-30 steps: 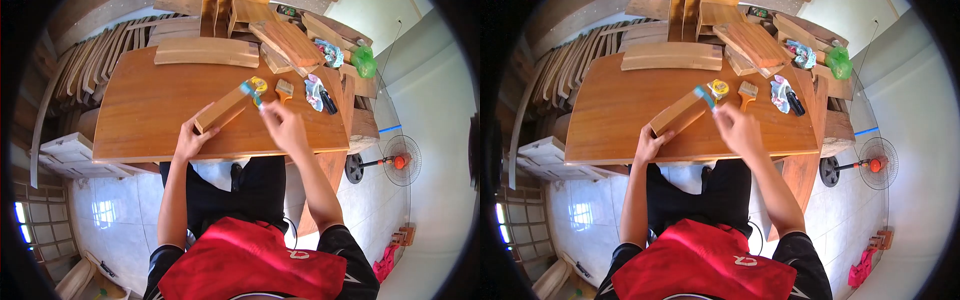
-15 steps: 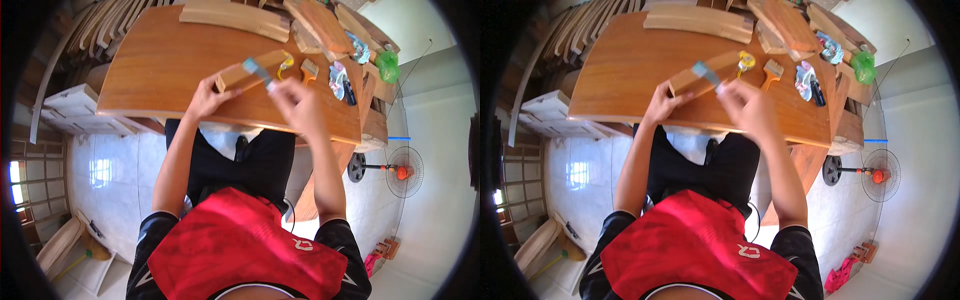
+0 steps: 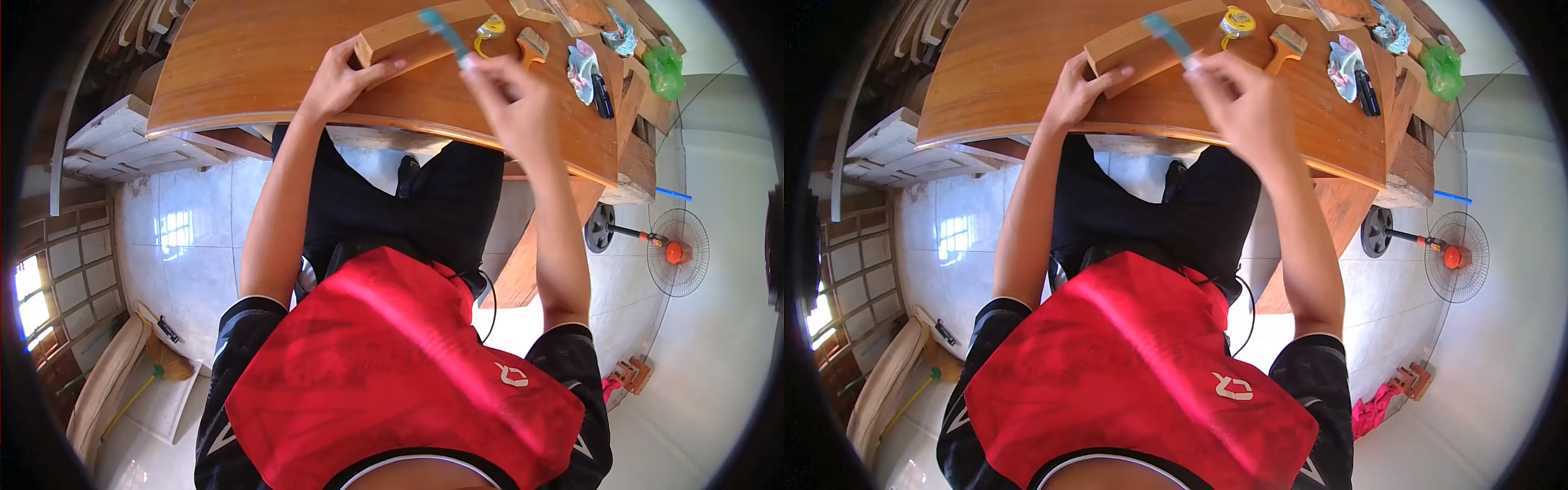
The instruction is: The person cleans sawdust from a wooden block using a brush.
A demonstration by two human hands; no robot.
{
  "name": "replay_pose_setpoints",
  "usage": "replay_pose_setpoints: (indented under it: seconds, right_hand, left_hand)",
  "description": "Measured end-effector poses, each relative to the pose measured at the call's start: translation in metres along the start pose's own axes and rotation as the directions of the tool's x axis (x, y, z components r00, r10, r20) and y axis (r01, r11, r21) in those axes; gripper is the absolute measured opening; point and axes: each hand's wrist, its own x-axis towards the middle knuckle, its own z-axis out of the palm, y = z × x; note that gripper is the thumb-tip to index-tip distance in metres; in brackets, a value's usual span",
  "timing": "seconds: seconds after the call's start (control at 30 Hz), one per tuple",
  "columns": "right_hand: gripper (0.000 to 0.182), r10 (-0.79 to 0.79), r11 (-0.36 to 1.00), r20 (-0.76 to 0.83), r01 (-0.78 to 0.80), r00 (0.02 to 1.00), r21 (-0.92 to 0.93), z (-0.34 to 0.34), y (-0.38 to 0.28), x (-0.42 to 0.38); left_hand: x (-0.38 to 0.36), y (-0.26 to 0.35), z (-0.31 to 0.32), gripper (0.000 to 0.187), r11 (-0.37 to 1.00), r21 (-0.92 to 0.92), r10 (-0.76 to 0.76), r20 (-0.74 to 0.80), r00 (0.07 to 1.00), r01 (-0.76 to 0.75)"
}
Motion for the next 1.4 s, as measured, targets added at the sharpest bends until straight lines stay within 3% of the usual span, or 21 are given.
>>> replay_pose_setpoints:
  seconds: [0.03, 0.07, 0.2, 0.23, 0.27, 0.33, 0.43, 0.53, 0.6, 0.63, 0.73, 0.8, 0.87, 0.9, 0.93, 1.0, 1.1, 1.2, 1.27, 1.33, 1.4]
  right_hand:
    - [0.019, -0.139, 0.989, 0.034, 0.137, 0.990, 0.060, 0.008, 0.003, -0.005]
    - [0.020, -0.084, 0.996, 0.082, 0.085, 0.993, -0.018, -0.001, -0.006, -0.005]
    - [0.024, -0.055, 0.988, -0.106, 0.039, 0.993, -0.152, -0.032, 0.013, 0.032]
    - [0.024, -0.064, 0.987, -0.052, 0.055, 0.997, -0.150, -0.026, 0.014, 0.025]
    - [0.025, -0.083, 0.986, -0.008, 0.081, 0.997, -0.146, -0.013, -0.003, 0.018]
    - [0.027, -0.051, 0.999, 0.232, 0.054, 0.971, -0.007, -0.001, -0.023, 0.010]
    - [0.026, -0.121, 0.984, 0.070, 0.129, 0.990, -0.120, -0.016, 0.001, 0.038]
    - [0.030, 0.016, 0.970, -0.082, -0.035, 0.997, -0.240, -0.017, 0.014, 0.039]
    - [0.028, -0.146, 0.988, 0.026, 0.147, 0.989, -0.038, 0.007, -0.001, 0.016]
    - [0.025, -0.147, 0.987, 0.110, 0.139, 0.983, 0.081, 0.011, -0.008, 0.007]
    - [0.024, -0.103, 0.993, 0.148, 0.091, 0.984, 0.081, -0.017, 0.001, 0.022]
    - [0.024, -0.074, 0.994, -0.007, 0.074, 0.997, 0.077, -0.026, 0.024, 0.035]
    - [0.025, -0.048, 0.999, -0.038, 0.048, 0.998, -0.014, -0.017, 0.019, 0.025]
    - [0.025, -0.164, 0.985, -0.031, 0.161, 0.986, -0.068, -0.006, 0.010, 0.015]
    - [0.025, -0.225, 0.974, 0.053, 0.223, 0.973, 0.049, 0.002, 0.001, 0.006]
    - [0.025, -0.155, 0.986, 0.169, 0.141, 0.973, 0.093, -0.003, -0.002, 0.005]
    - [0.027, -0.047, 0.999, 0.054, 0.046, 0.997, 0.022, -0.031, 0.018, 0.029]
    - [0.024, -0.176, 0.984, -0.044, 0.176, 0.983, -0.014, -0.007, 0.018, 0.011]
    - [0.022, -0.127, 0.967, 0.086, 0.104, 0.988, 0.233, 0.018, 0.001, -0.017]
    - [0.020, -0.108, 0.994, 0.167, 0.104, 0.980, 0.030, 0.006, -0.010, -0.018]
    - [0.020, -0.063, 0.994, -0.026, 0.065, 0.998, 0.083, -0.004, 0.010, 0.002]
  left_hand:
    - [-0.001, -0.002, -0.001, 0.051, 1.000, -0.011, -0.020, 0.018, 1.000, 0.020]
    - [0.000, -0.003, -0.001, 0.050, 0.999, -0.022, -0.033, 0.033, 0.999, 0.034]
    - [-0.001, 0.001, 0.002, 0.044, 0.997, -0.081, 0.017, -0.001, 1.000, -0.017]
    - [-0.001, 0.001, 0.002, 0.043, 0.991, -0.116, 0.071, 0.001, 0.997, -0.071]
    - [0.001, -0.006, 0.002, 0.044, 0.988, -0.155, 0.016, 0.035, 0.999, -0.010]
    - [0.002, -0.006, 0.002, 0.045, 0.993, -0.115, 0.036, 0.013, 0.999, -0.034]
    - [0.002, -0.002, 0.003, 0.046, 0.997, -0.079, 0.019, -0.003, 1.000, -0.020]
    - [0.002, -0.002, 0.003, 0.048, 0.996, -0.091, 0.025, 0.013, 1.000, -0.023]
    - [0.005, -0.006, 0.002, 0.048, 0.999, -0.047, 0.017, 0.025, 1.000, -0.016]
    - [0.004, -0.009, 0.003, 0.048, 1.000, -0.026, 0.006, 0.038, 0.999, -0.005]
    - [0.001, 0.000, 0.003, 0.049, 0.996, -0.070, 0.060, 0.011, 0.998, -0.059]
    - [0.000, 0.003, 0.002, 0.050, 0.996, -0.074, 0.043, 0.015, 0.999, -0.042]
    - [0.002, 0.005, 0.000, 0.051, 0.997, -0.073, 0.028, 0.017, 0.999, -0.027]
    - [0.002, 0.004, -0.001, 0.052, 0.998, -0.066, 0.022, 0.021, 1.000, -0.021]
    - [0.002, 0.002, 0.000, 0.053, 0.998, -0.060, 0.014, 0.028, 1.000, -0.013]
    - [0.004, 0.003, 0.001, 0.052, 0.995, -0.092, 0.049, 0.023, 0.999, -0.047]
    - [-0.002, 0.001, 0.000, 0.051, 0.995, -0.093, 0.025, 0.036, 0.999, -0.022]
    - [0.001, -0.002, -0.002, 0.046, 0.985, -0.167, 0.044, 0.077, 0.996, -0.031]
    - [-0.001, 0.001, -0.001, 0.041, 0.970, -0.238, 0.063, 0.095, 0.993, -0.039]
    - [0.004, -0.002, -0.003, 0.042, 0.967, -0.244, 0.115, 0.159, 0.981, -0.074]
    - [0.001, 0.000, -0.001, 0.047, 0.947, -0.319, 0.031, 0.153, 0.988, 0.019]
